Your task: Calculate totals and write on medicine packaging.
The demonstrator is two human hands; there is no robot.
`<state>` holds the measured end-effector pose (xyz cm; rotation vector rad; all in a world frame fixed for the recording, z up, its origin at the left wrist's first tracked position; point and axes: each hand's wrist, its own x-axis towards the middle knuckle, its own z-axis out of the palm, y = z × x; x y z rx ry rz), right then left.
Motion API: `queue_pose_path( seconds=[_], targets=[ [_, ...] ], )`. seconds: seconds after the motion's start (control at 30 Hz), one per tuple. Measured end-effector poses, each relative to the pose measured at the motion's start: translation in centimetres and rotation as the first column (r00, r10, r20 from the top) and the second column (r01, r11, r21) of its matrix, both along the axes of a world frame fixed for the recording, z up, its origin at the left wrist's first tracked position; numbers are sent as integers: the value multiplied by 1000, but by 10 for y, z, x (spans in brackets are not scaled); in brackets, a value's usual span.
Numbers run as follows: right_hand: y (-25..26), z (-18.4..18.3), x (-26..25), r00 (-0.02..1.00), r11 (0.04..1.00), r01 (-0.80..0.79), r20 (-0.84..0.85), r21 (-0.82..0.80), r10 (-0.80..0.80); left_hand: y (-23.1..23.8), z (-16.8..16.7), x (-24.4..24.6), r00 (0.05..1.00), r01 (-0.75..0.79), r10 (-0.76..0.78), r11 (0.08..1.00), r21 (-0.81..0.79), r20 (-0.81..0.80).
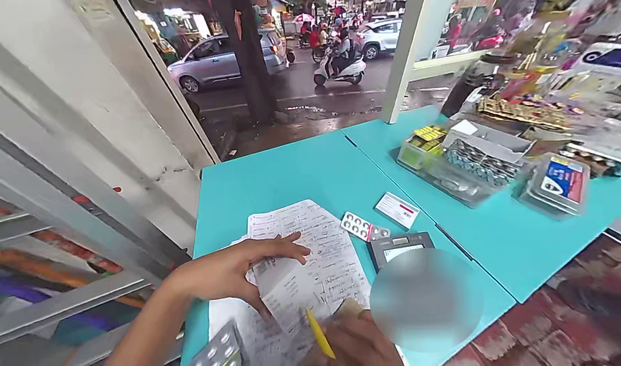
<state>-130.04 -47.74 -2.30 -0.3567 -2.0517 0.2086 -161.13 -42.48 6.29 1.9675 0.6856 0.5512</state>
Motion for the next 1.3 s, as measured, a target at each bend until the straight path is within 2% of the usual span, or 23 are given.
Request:
queue_pose_path(
  seconds=[0.07, 0.13, 0.2, 0.27, 0.33, 0.5, 0.7, 1.0, 1.07, 1.17, 1.23, 1.3],
  targets=[
    [-1, 5, 13, 997, 999, 31, -66, -15, -32, 0, 1, 1, 1000, 1, -1, 1000, -16, 14],
    [1, 14, 40, 982, 986, 148, -103, -74, -155, 0, 1, 2, 1000, 0, 1, 1000, -30, 19],
    [12, 15, 78, 937, 937, 325, -94, -132, -338, 0, 0, 2, 1000, -2, 3, 1000, -21, 16],
    [30, 8, 111, 865, 862, 492, -39, -121, -499, 0, 0, 0, 1000, -11, 12, 1000, -15, 8],
    [41, 3, 130, 814, 810, 578, 12, -102, -580, 2, -1, -1, 1000, -5, 5, 1000, -15, 18],
    [31, 0, 115, 855, 857, 503, 202, -108, -477, 3, -3, -2, 1000, 1, 0, 1000, -14, 15],
    [33, 4, 102, 775, 845, 535, 402, -7, -488, 0, -2, 0, 1000, -5, 5, 1000, -4, -5],
    [35, 6, 101, 764, 846, 533, 422, 13, -488, -1, -4, 0, 1000, -1, 2, 1000, 27, -4],
    [33, 6, 102, 790, 852, 523, 383, -12, -479, -1, -4, 1, 1000, 3, -3, 999, 37, -6],
    [27, 6, 109, 852, 858, 512, 157, -47, -500, -1, -3, 2, 1000, 4, -5, 999, 35, 15],
    [24, 2, 113, 826, 826, 563, 29, 1, -563, -1, -4, 2, 1000, 10, -11, 999, 53, 19],
    [24, -3, 118, 801, 801, 598, 1, 22, -598, -1, -5, 2, 1000, 8, -9, 998, 65, 11]
  ],
)
